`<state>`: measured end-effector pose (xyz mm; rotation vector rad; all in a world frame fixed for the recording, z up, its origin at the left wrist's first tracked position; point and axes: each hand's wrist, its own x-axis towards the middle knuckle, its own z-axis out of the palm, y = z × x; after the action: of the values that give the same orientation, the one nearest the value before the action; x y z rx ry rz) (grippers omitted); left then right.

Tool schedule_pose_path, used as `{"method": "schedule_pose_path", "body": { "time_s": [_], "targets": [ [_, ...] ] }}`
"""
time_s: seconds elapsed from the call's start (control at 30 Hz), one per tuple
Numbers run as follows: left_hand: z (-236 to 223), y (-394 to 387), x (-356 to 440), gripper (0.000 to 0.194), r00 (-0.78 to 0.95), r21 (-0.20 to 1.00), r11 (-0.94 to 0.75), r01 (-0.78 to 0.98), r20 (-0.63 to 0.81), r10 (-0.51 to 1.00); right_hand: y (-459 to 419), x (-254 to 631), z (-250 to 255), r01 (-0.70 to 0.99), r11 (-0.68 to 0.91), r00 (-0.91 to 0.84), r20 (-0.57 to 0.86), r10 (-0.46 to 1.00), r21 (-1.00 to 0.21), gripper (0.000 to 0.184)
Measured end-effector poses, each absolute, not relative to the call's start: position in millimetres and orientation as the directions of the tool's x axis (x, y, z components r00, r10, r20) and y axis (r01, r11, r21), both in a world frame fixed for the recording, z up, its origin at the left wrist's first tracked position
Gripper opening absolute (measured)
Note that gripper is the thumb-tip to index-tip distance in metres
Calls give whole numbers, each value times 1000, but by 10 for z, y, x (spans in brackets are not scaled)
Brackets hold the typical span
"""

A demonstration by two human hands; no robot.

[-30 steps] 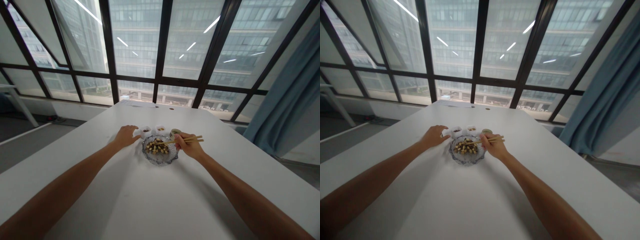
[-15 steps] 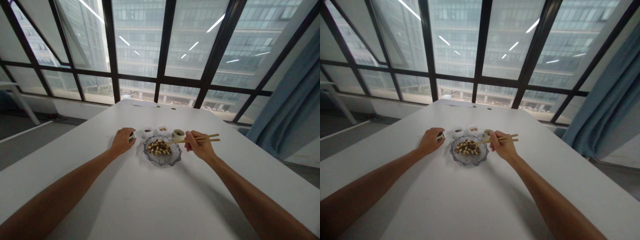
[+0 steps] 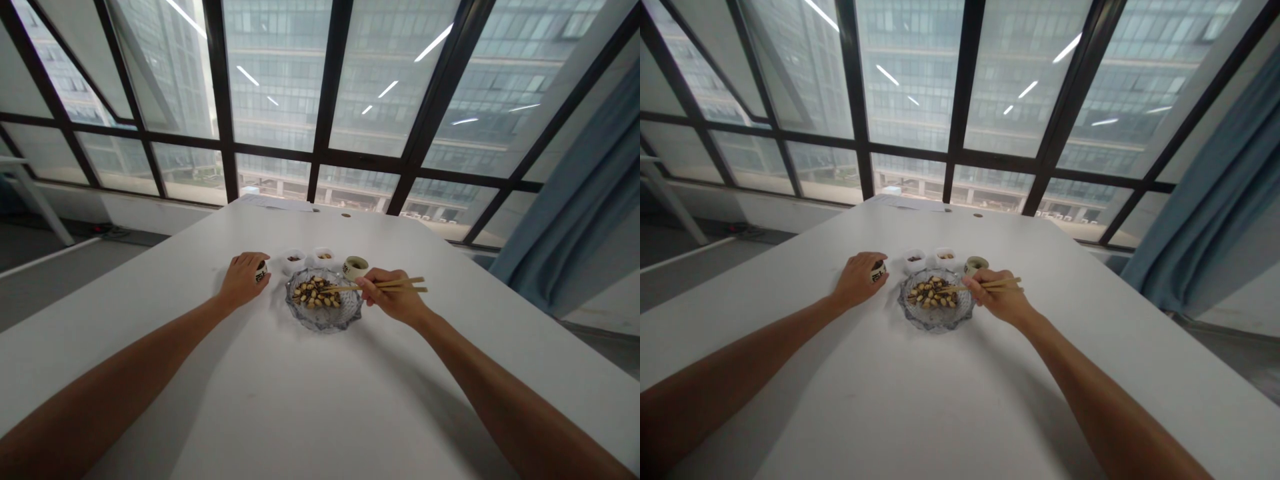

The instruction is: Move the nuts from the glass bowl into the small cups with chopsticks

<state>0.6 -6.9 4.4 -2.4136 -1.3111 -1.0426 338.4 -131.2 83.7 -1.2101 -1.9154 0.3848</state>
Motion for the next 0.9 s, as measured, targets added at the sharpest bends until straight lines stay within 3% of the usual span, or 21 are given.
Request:
{"method": "schedule_pose_path", "body": {
  "time_s": [0.2,0.5,0.9],
  "targets": [
    [54,-77,11,36,349,176,-583,793,654,672,-1322,3378,843,611,471,-168,477,863,-636,57],
    [62,-89,17,36,341,182,-580,794,655,674,-1261,3416,848,446,419,22,478,878,-791,60],
    [52,-90,16,35,334,182,-580,794,667,666,-1268,3340,738,512,439,-118,446,888,-739,47]
  ]
}}
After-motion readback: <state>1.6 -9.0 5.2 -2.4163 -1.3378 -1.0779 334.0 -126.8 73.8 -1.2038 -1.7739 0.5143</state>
